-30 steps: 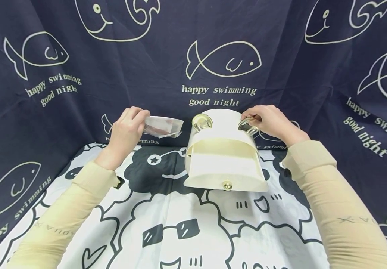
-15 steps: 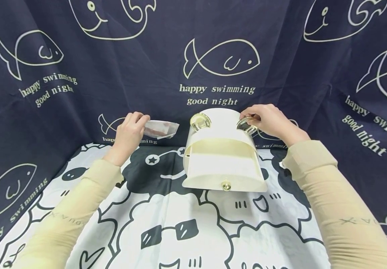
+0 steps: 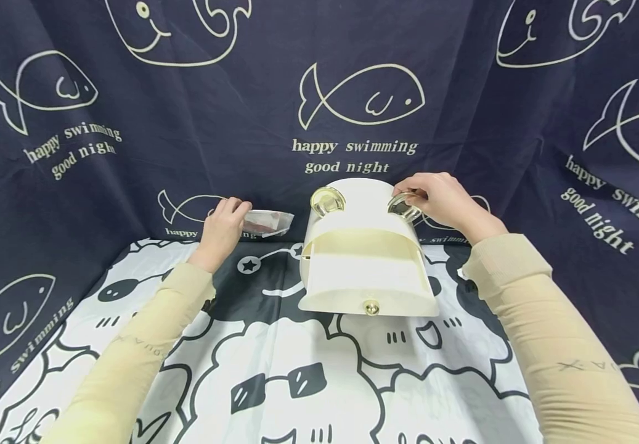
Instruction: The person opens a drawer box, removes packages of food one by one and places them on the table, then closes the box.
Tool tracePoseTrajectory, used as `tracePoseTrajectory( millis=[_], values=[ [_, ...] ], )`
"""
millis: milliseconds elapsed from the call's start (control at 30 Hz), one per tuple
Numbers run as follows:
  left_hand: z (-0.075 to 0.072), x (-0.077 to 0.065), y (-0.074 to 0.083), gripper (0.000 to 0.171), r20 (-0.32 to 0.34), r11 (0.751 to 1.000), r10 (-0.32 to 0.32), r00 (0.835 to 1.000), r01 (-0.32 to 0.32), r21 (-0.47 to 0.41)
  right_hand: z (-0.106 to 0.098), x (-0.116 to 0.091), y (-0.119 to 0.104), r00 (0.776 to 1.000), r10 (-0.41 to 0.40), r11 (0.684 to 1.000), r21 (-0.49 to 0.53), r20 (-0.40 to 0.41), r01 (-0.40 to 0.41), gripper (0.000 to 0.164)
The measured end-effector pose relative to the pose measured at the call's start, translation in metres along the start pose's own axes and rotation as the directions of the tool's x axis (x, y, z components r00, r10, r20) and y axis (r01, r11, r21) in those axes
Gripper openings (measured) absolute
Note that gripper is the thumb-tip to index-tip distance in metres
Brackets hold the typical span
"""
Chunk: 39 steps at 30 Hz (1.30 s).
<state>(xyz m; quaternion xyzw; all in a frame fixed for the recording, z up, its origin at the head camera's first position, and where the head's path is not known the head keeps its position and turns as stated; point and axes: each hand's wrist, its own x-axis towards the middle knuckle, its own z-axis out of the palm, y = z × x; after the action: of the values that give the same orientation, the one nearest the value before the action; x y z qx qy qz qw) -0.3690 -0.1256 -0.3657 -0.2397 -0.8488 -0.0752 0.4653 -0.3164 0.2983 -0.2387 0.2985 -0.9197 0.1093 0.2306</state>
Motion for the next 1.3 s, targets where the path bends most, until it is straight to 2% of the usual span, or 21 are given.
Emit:
tracePoseTrajectory(
  millis=[200, 400, 667, 833, 1067, 1200, 1300],
  values=[
    [0.021, -0.008, 0.000, 0.027, 0.050, 0.998, -0.051, 0.997, 0.053, -0.034, -0.001, -0.001, -0.002, 0.999, 0.033, 0.999, 0.011, 0.004, -0.033, 0.030],
    [0.036, -0.017, 0.004, 0.024, 0.115, 0.991, -0.115, 0.987, 0.122, -0.057, 0.001, -0.001, -0.002, 0.999, 0.034, 0.999, 0.011, 0.004, -0.035, 0.030],
    [0.054, -0.027, 0.006, 0.025, 0.149, 0.989, -0.113, 0.982, 0.126, -0.080, 0.000, 0.000, -0.005, 0.999, 0.032, 0.999, -0.010, 0.015, -0.032, 0.030],
    [0.067, -0.033, 0.007, 0.025, 0.195, 0.986, -0.138, 0.971, 0.153, -0.065, -0.001, 0.000, -0.003, 0.999, 0.041, 0.999, -0.003, 0.013, -0.041, 0.030],
    [0.073, -0.037, 0.012, 0.020, 0.256, 0.979, -0.180, 0.950, 0.200, -0.052, -0.003, -0.002, -0.003, 0.998, 0.057, 0.998, 0.012, 0.026, -0.057, 0.029],
    [0.074, -0.039, 0.011, 0.020, 0.278, 0.981, -0.178, 0.944, 0.193, -0.027, -0.001, -0.001, -0.003, 0.998, 0.051, 0.999, 0.012, 0.022, -0.051, 0.030],
    [0.074, -0.040, 0.006, 0.022, 0.318, 0.982, -0.171, 0.933, 0.187, -0.020, 0.000, 0.000, -0.002, 0.999, 0.047, 0.999, 0.010, 0.016, -0.047, 0.030]
  ],
)
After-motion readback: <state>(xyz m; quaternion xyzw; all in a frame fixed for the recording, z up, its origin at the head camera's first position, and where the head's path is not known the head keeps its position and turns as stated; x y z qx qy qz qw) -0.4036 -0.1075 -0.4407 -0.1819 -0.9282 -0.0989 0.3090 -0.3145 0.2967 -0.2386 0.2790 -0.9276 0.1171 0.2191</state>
